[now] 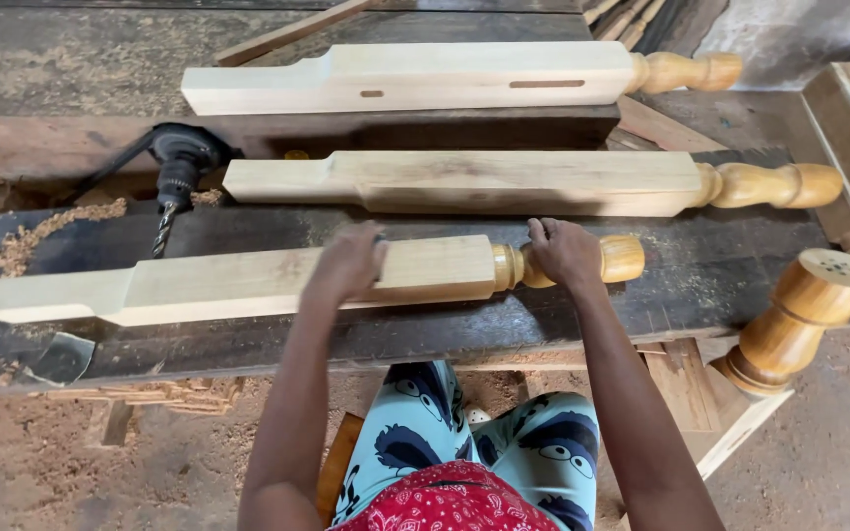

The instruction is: Sanding wooden furniture legs with sandpaper on a workshop bench.

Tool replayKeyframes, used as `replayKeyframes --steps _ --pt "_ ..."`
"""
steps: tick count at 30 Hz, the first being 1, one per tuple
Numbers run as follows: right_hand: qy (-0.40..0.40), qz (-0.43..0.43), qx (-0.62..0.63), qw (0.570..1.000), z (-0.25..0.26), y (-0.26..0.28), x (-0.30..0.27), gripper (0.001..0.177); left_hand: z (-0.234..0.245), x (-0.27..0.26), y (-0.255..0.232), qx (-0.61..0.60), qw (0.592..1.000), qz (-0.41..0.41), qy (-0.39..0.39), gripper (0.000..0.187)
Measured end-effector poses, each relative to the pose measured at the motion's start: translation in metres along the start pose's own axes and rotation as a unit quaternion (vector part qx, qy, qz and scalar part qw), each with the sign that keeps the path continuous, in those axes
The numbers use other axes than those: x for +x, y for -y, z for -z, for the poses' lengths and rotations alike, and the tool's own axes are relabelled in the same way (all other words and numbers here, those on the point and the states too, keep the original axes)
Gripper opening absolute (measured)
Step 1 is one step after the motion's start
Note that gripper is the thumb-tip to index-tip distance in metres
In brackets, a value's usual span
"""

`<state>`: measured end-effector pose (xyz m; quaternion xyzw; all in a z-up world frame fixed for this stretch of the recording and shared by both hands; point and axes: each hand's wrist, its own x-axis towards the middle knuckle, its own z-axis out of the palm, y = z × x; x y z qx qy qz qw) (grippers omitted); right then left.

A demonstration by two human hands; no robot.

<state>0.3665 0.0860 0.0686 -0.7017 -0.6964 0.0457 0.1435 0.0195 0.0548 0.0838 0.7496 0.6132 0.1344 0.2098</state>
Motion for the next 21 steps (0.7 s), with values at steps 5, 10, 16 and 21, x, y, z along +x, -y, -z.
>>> replayKeyframes --steps 5,10,16,21 --pt "-0.008 -0.001 0.014 1.000 -0.001 0.000 0.001 0.050 -0.016 0.025 0.070 -0.026 0.993 0.115 0.013 0.043" --pt "0.031 -0.027 0.010 0.999 0.000 0.000 0.001 0.051 -0.049 0.043 0.004 -0.030 0.996 0.077 -0.024 0.056" --pt "0.042 -0.043 0.008 0.998 0.005 0.006 0.000 0.049 -0.107 0.088 -0.113 0.120 0.989 -0.080 -0.036 0.051" --pt "0.015 -0.018 -0.013 1.000 0.003 0.001 0.000 0.047 -0.128 0.102 -0.123 0.088 0.959 -0.149 -0.224 0.048"
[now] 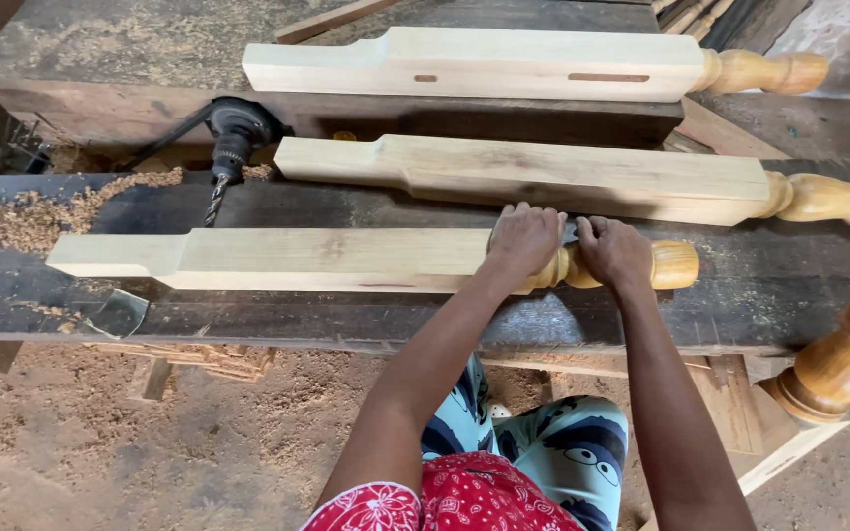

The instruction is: Sanding wooden furniture legs with sandpaper on a workshop bench.

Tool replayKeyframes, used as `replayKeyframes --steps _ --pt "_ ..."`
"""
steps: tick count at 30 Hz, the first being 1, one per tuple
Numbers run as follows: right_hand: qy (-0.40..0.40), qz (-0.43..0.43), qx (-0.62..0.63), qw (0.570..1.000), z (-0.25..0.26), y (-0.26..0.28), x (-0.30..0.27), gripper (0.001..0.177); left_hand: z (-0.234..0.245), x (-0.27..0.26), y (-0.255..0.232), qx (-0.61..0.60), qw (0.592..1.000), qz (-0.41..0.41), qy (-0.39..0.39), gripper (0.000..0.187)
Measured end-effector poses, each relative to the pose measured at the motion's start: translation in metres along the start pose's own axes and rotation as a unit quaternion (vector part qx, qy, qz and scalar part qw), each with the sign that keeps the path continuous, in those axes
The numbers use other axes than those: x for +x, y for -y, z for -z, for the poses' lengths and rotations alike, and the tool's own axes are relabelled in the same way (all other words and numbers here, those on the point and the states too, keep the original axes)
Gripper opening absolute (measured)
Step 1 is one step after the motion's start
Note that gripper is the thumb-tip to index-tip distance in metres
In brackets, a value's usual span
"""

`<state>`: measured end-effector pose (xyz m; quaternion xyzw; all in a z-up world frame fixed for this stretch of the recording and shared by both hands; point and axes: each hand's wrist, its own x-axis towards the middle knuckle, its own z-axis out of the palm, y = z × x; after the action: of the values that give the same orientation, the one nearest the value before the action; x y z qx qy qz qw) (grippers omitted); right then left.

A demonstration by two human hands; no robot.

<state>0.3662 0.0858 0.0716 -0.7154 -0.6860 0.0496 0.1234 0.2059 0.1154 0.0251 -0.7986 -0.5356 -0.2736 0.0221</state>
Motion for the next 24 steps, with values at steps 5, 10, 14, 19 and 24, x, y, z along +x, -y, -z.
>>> replayKeyframes --steps 5,10,14,19,24 --pt "0.007 -0.003 0.004 1.000 0.004 0.003 -0.005 0.049 0.048 -0.024 0.054 0.021 0.993 0.083 0.080 0.042" --pt "0.002 0.001 -0.001 1.000 -0.004 -0.004 -0.002 0.052 0.090 -0.097 0.214 0.254 0.966 0.049 0.009 0.016" --pt "0.018 -0.022 -0.003 1.000 0.002 0.003 -0.005 0.053 0.129 -0.155 0.352 0.327 0.929 0.163 0.065 0.027" --pt "0.052 -0.046 -0.004 0.998 0.001 0.004 -0.003 0.056 0.162 -0.144 0.335 0.094 0.957 0.262 0.085 0.048" --pt "0.043 -0.036 -0.030 0.998 -0.006 -0.001 0.001 0.056 0.161 -0.111 0.266 -0.033 0.946 0.306 0.104 0.048"
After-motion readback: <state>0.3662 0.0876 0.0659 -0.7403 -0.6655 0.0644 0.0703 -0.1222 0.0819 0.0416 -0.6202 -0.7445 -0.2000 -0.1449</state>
